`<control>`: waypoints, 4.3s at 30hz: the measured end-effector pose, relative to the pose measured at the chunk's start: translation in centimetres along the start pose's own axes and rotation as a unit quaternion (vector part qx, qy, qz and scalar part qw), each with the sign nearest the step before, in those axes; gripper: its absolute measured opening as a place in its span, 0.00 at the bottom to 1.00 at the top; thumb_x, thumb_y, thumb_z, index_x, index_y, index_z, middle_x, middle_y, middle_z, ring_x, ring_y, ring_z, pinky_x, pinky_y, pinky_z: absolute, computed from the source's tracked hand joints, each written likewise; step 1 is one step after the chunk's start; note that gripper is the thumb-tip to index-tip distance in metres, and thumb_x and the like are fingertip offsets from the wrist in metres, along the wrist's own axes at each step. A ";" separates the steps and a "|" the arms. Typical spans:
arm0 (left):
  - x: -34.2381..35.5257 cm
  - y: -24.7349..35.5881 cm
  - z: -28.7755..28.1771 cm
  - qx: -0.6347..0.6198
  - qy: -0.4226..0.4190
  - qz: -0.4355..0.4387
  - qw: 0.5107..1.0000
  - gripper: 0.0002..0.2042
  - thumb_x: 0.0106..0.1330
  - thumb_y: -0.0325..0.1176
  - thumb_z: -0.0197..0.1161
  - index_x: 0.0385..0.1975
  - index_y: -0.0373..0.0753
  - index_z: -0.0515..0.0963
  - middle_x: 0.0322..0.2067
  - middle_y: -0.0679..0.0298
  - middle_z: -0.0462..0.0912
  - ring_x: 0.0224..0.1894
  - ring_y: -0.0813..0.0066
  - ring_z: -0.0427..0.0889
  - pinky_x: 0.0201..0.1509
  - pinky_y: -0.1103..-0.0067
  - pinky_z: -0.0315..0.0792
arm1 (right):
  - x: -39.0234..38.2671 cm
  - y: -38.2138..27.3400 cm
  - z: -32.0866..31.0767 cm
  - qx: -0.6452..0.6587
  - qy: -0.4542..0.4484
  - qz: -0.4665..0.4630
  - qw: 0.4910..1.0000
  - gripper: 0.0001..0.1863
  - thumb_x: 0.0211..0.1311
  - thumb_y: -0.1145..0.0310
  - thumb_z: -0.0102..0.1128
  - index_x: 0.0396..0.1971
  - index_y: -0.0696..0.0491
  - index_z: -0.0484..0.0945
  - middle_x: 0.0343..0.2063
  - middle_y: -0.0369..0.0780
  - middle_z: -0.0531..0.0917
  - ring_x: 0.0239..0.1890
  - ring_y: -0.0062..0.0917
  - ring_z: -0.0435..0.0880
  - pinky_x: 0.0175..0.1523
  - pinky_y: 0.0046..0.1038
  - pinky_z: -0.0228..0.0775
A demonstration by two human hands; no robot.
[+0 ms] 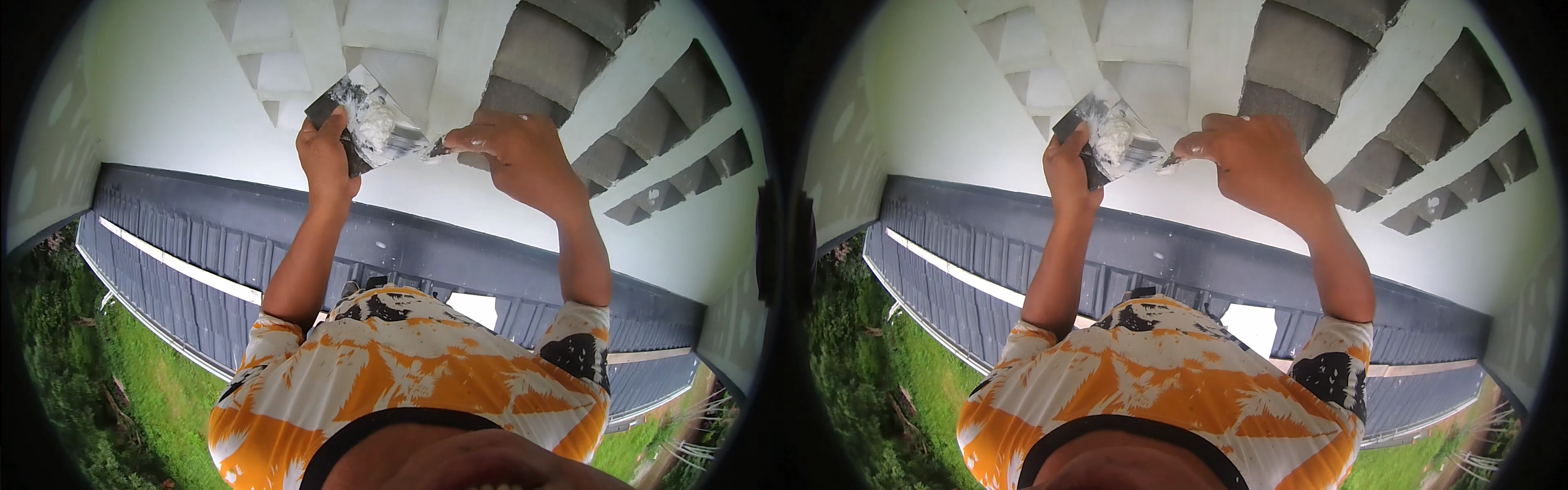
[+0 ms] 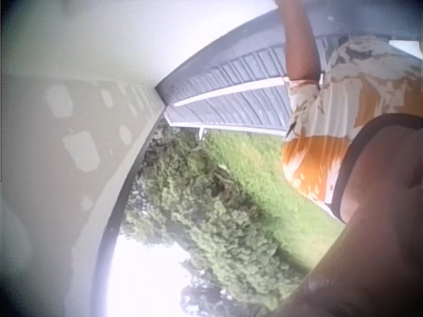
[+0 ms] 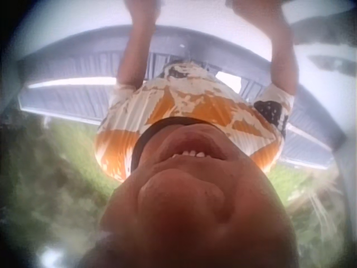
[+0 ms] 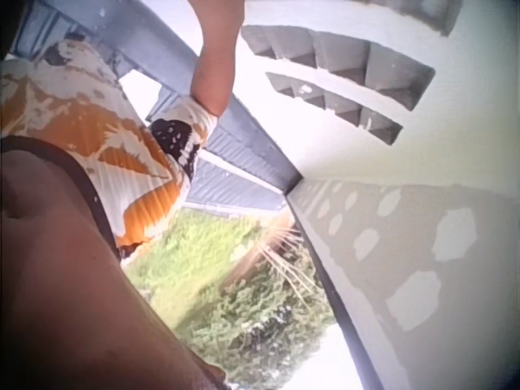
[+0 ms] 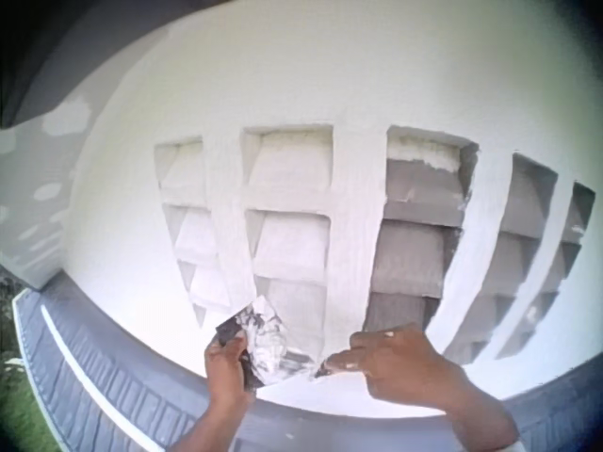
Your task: The person applies white plaster to a ceiling with recessed square panels using a trowel and a smaller scraper. They repeatedly scoop plaster from the trowel and smooth it into the recessed areas, working methodically across the surface.
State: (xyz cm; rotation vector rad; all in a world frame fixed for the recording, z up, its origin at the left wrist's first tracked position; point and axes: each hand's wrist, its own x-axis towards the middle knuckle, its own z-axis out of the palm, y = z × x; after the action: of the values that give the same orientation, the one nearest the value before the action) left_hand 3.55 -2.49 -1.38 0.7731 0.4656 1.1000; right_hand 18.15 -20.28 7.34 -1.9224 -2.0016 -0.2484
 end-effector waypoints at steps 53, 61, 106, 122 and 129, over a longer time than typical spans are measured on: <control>-0.4 0.4 -7.9 0.099 0.071 0.059 0.991 0.15 0.67 0.27 0.53 0.52 0.29 0.73 0.44 0.57 0.81 0.43 0.67 0.83 0.45 0.73 0.77 | 0.6 6.6 -5.4 0.421 0.436 0.183 0.774 0.13 0.69 0.66 0.55 0.46 0.56 0.81 0.19 0.31 0.73 0.16 0.09 0.64 0.20 0.16 0.55; -1.1 -1.3 -12.2 0.130 0.108 0.013 0.986 0.15 0.67 0.27 0.52 0.51 0.30 0.71 0.44 0.55 0.80 0.43 0.64 0.84 0.41 0.71 0.80 | 10.4 17.3 -9.6 0.324 0.480 0.178 0.796 0.14 0.62 0.70 0.54 0.44 0.58 0.81 0.19 0.36 0.76 0.19 0.16 0.70 0.23 0.23 0.62; -1.4 2.3 -21.5 0.136 0.198 0.018 0.971 0.12 0.65 0.30 0.53 0.46 0.34 0.76 0.38 0.61 0.83 0.33 0.71 0.85 0.24 0.80 0.70 | 12.4 17.6 -11.5 0.170 0.480 0.224 0.831 0.17 0.54 0.64 0.54 0.33 0.64 0.80 0.35 0.56 0.83 0.40 0.50 0.83 0.45 0.43 0.75; -1.5 2.0 -19.8 0.115 0.223 0.023 0.968 0.10 0.66 0.31 0.54 0.43 0.36 0.76 0.33 0.64 0.83 0.25 0.75 0.82 0.18 0.82 0.61 | 14.0 19.3 -11.4 0.178 0.481 0.258 0.819 0.18 0.57 0.65 0.52 0.34 0.67 0.79 0.36 0.60 0.82 0.42 0.52 0.82 0.48 0.45 0.73; -1.7 2.2 -18.6 0.121 0.221 0.015 0.968 0.10 0.65 0.33 0.55 0.43 0.37 0.77 0.33 0.65 0.83 0.26 0.76 0.82 0.19 0.82 0.61 | 14.7 19.0 -10.9 0.196 0.460 0.222 0.837 0.14 0.53 0.66 0.51 0.35 0.50 0.85 0.34 0.45 0.86 0.39 0.36 0.84 0.45 0.37 0.75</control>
State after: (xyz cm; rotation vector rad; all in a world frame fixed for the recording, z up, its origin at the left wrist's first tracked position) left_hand -11.13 2.44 -12.00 0.7462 0.9823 1.2632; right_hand 38.16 -9.39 20.65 -1.4915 -0.8658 -0.4770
